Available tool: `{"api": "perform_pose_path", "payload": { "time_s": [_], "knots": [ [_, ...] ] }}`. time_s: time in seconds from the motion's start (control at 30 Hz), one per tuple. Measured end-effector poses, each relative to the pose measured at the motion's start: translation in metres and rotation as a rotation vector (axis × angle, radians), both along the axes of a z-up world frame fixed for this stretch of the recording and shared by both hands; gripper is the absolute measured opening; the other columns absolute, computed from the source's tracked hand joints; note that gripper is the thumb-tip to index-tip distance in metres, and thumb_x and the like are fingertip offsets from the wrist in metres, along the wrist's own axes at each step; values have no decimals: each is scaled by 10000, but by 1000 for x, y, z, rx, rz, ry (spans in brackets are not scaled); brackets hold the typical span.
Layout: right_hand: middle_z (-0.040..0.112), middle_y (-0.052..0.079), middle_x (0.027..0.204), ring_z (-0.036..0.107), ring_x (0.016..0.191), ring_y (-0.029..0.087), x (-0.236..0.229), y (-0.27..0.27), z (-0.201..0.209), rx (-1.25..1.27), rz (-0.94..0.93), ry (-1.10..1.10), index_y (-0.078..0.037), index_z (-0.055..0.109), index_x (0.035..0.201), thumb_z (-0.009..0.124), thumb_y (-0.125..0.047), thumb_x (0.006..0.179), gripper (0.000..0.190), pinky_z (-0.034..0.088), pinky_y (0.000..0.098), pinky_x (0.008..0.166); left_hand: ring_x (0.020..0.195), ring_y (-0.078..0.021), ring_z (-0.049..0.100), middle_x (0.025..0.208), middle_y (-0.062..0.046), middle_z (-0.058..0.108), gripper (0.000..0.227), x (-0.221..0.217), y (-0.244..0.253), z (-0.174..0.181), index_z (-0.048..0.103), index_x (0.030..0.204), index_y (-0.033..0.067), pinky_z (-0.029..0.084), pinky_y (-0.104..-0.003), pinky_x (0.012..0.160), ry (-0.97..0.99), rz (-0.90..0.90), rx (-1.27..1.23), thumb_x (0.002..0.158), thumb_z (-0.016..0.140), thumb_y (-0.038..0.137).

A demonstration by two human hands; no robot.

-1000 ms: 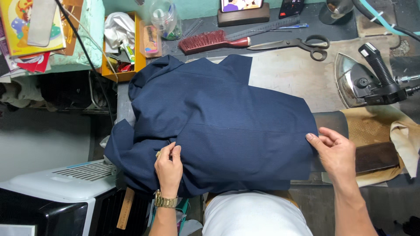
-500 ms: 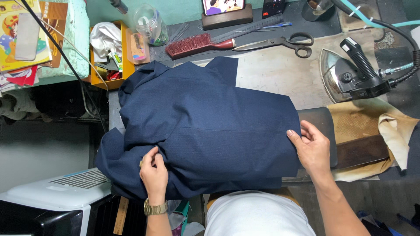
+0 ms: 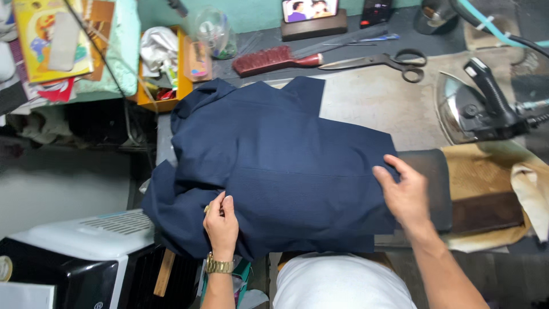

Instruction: The person irons a piece of fabric over a dark blue suit jacket, uses a wooden block to press the fabric, and then checks the seams and buttons of the jacket by hand.

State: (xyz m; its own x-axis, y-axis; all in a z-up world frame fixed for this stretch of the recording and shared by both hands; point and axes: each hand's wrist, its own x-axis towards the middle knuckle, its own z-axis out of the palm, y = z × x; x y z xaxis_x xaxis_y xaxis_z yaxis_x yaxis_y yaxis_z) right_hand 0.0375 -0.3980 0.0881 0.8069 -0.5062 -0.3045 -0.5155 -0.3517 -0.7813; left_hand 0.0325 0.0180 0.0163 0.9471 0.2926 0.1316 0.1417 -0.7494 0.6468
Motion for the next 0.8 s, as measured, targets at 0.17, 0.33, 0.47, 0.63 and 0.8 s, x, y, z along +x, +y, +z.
{"api": "perform_pose_path", "payload": {
  "time_s": [0.17,0.33,0.47,0.63,0.8],
  "knots": [
    [696,-23,1077,578,846,25,-23,-110,-44,128,-249,-46,-179,704,1334,789,-224,986,361,449,201,681,905,-277,696,1005,-128,747,170,-7,-1,45,736,1084,-4,516,-393,892,-290,8,11,1017,594,62],
    [618,185,1294,586,1167,168,-35,-151,-73,99,-105,-155,47,590,1420,775,-78,980,494,528,294,1001,885,-287,706,970,-151,740,154,-6,-24,69,741,1038,-30,556,-401,848,-357,-27,26,1002,595,5],
    [632,-17,910,552,816,69,-53,-150,-80,-154,-172,-35,-28,666,1472,816,-374,1110,523,466,260,752,926,-300,703,993,-158,731,145,0,-25,73,728,1035,-19,561,-411,889,-313,-105,62,986,595,5],
    [615,8,865,509,750,66,-74,-129,-97,-268,-169,-130,-5,738,1193,799,-291,1261,301,435,256,665,1218,-379,609,1312,-229,632,278,6,-31,39,666,1232,-25,472,-468,1075,-208,-166,79,1005,581,110],
    [523,4,779,488,713,153,-75,-107,-86,-473,-125,-27,-15,771,1118,796,-396,1215,393,430,359,715,1345,-399,545,1499,-244,517,384,9,-31,28,628,1357,22,441,-483,1119,-120,-203,32,1013,586,188]
  ]
}}
